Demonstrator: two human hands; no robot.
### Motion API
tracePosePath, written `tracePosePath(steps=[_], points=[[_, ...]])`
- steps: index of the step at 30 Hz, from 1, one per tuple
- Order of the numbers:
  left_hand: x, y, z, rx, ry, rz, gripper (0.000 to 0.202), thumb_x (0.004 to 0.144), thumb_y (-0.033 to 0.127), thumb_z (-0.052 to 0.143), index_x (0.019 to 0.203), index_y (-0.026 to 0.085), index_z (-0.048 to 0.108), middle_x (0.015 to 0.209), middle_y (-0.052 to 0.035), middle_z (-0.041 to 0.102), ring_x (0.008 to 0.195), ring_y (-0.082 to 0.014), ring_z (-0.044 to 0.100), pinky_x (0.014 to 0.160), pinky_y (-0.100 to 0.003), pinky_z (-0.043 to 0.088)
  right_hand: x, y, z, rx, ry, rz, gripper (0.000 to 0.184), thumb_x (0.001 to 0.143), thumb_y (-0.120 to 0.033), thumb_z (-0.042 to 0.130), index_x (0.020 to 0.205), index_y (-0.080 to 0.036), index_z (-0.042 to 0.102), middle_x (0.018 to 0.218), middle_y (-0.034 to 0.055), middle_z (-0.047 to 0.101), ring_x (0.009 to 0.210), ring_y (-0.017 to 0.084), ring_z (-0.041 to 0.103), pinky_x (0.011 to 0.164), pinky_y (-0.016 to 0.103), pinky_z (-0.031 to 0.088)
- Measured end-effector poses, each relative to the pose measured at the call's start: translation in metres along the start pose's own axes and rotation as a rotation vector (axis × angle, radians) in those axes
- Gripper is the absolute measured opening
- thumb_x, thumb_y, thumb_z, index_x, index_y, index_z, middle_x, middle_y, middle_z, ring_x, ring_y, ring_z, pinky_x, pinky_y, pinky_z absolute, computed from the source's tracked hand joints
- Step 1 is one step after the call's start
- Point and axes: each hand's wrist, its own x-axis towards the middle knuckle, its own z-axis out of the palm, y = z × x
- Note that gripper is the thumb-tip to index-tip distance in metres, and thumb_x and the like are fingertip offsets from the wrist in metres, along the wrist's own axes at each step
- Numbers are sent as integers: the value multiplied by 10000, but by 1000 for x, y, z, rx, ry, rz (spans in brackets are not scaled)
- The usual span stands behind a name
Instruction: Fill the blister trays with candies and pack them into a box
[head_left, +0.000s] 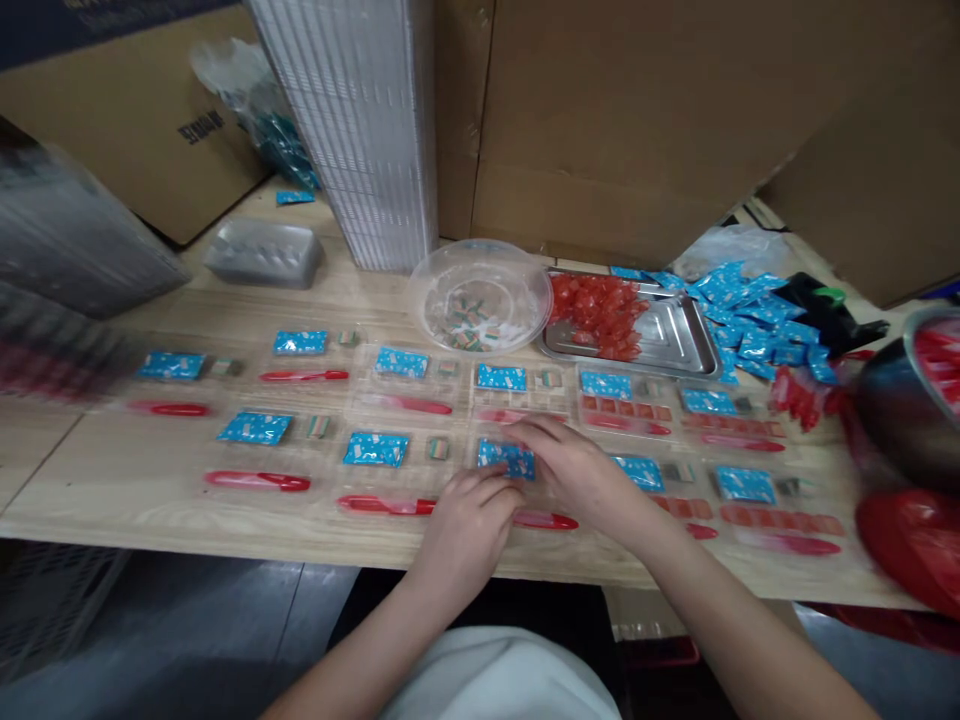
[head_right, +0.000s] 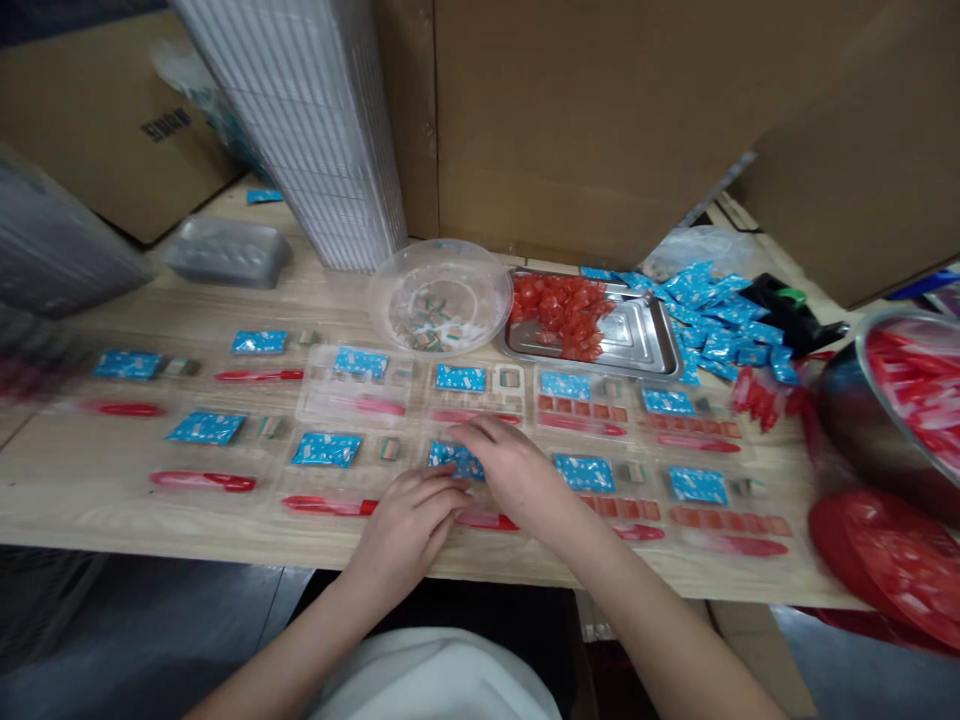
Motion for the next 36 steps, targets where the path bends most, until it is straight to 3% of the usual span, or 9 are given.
tracePosePath(steps=[4, 10, 16, 19, 21, 25, 31, 34, 36], points=[[1, 1, 0, -11, 2, 0, 192, 853, 107, 517, 931, 209, 660, 977, -41, 699, 1072, -218, 587, 894, -396, 482, -4, 4, 2, 7, 63, 33, 460, 792, -41, 476, 1205, -235, 542, 1148, 75, 624, 1107, 214, 560, 931, 440, 482], [2, 1, 1, -22, -5, -21, 179, 852, 97, 521, 900, 207, 654, 993, -18, 705, 1070, -221, 590, 906, -396, 472, -7, 7, 14, 5, 183, 172, 418, 841, -99, 485, 1231, -244, 521, 1006, 62, 677, 914, 210, 646, 814, 399, 536], [3, 1, 1, -28, 3, -32, 177, 854, 100, 523, 901, 213, 651, 976, -12, 706, 1067, -222, 591, 901, -393, 468, -7, 5, 17, -119, 196, 89, 465, 818, -53, 494, 1248, -229, 512, 1099, 82, 654, 1018, 230, 604, 879, 424, 505], [3, 2, 0, -36, 7, -28, 174, 851, 101, 533, 915, 217, 645, 994, -6, 705, 1066, -219, 591, 898, -394, 469, -8, 8, 7, -50, 212, 123, 460, 800, -145, 600, 1245, -221, 509, 1165, 90, 611, 1081, 236, 558, 910, 426, 481], [2, 2, 0, -43, 6, -21, 169, 850, 105, 539, 917, 220, 643, 1021, -6, 702, 1068, -218, 591, 897, -394, 470, -8, 10, -1, -28, 231, 152, 396, 801, -206, 635, 1188, -210, 553, 1105, 87, 626, 1036, 232, 563, 878, 412, 485], [2, 1, 1, -49, 13, -29, 173, 852, 110, 542, 927, 228, 644, 1032, -3, 701, 1076, -220, 587, 901, -402, 468, -7, 10, -5, -51, 194, 94, 86, 822, -166, 616, 884, -199, 665, 835, 38, 680, 841, 196, 576, 802, 365, 477], [1, 1, 2, -30, 0, -29, 174, 850, 100, 536, 912, 219, 647, 1014, 0, 703, 1075, -224, 586, 905, -395, 467, -3, 0, 12, -150, 220, 129, 49, 773, -119, 657, 784, -166, 648, 783, 50, 667, 843, 222, 552, 799, 376, 453], [0, 1, 2, -27, 6, -32, 173, 843, 101, 550, 917, 225, 645, 1024, 2, 700, 1067, -226, 588, 900, -405, 471, -2, 14, 3, -120, 145, 73, 63, 779, -122, 629, 799, -180, 645, 814, 54, 658, 859, 220, 561, 801, 364, 454], [0, 1, 2, -27, 16, -25, 171, 845, 105, 549, 923, 225, 643, 1032, -1, 697, 1059, -227, 591, 892, -412, 477, 0, 41, -17, -103, 166, 115, 111, 798, -144, 579, 860, -198, 654, 883, 55, 665, 881, 204, 581, 798, 334, 461]])
